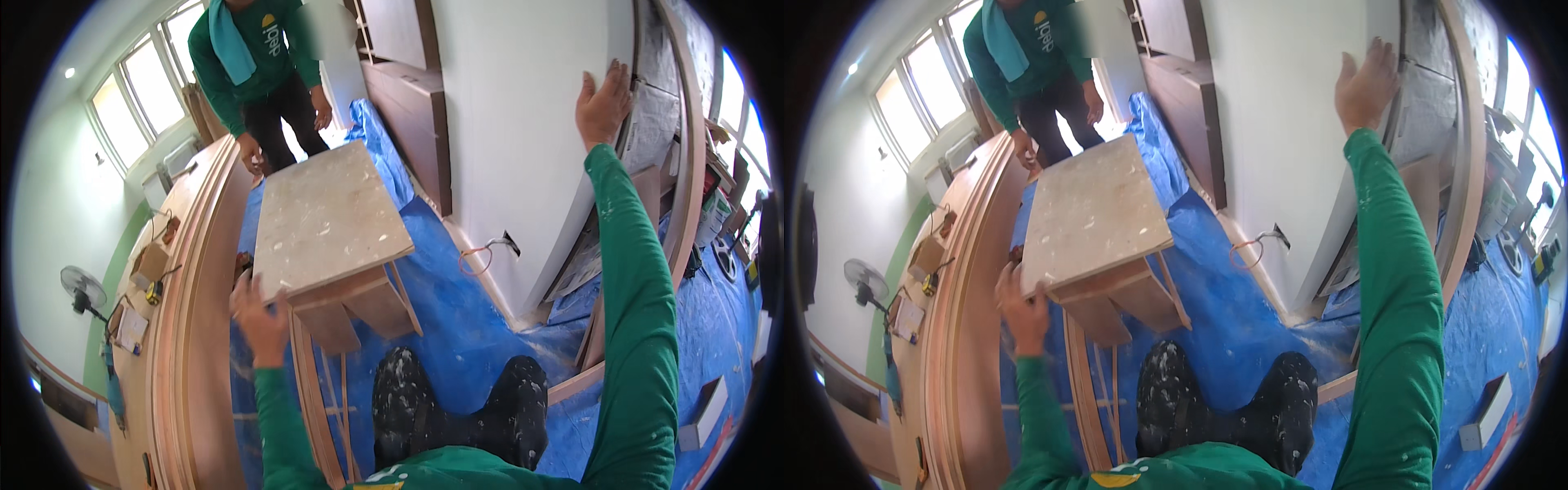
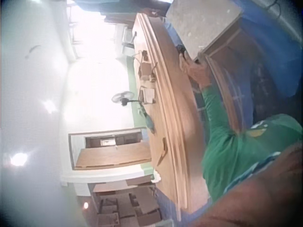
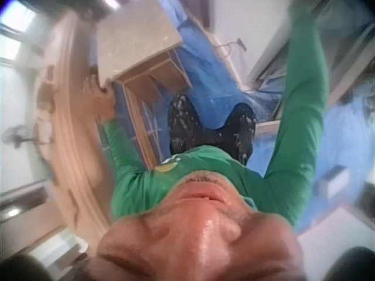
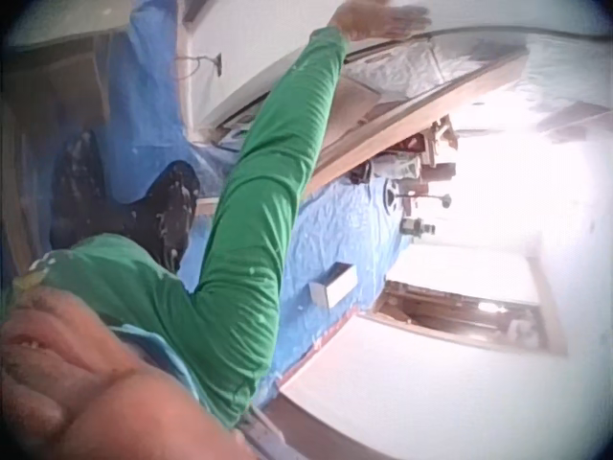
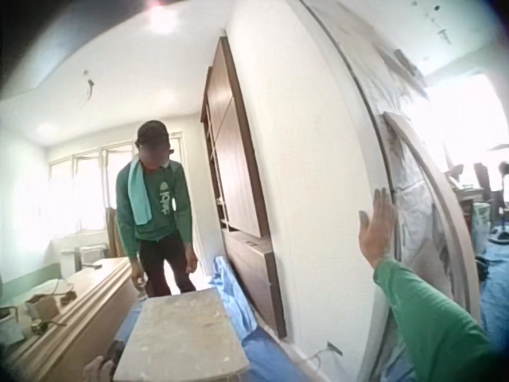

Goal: The person kneels on the floor and uses a tool to work on a wall fixture near the baseboard. They then retrieve a utility knife from a toolbox and continue working on the wall area, handling wires and adjusting the trim.

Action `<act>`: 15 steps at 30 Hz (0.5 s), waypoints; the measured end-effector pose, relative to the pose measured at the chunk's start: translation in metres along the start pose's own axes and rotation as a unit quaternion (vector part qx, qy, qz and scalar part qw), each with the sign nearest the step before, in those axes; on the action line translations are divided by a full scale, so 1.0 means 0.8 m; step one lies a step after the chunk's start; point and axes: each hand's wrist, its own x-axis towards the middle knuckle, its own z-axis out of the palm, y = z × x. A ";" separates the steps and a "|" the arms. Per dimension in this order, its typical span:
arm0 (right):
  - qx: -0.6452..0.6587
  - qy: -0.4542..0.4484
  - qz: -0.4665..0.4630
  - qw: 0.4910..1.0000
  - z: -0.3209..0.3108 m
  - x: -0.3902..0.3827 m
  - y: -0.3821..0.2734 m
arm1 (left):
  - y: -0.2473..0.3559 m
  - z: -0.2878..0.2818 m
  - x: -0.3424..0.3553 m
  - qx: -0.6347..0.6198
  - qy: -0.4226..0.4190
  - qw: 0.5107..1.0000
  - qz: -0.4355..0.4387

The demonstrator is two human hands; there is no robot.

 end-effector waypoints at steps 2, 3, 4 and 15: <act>0.004 -0.002 0.002 1.000 -0.002 -0.001 0.011 | 0.044 0.046 0.017 -0.048 -0.013 0.999 0.001; 0.008 0.001 0.005 1.000 -0.003 0.001 0.013 | 0.061 0.057 0.023 -0.063 -0.015 0.998 -0.002; 0.022 0.004 0.005 1.000 -0.008 0.002 0.012 | 0.072 0.068 0.026 -0.079 -0.014 0.997 -0.004; 0.015 0.004 -0.023 1.000 -0.004 -0.023 0.037 | 0.056 0.087 -0.005 -0.062 -0.017 0.997 -0.029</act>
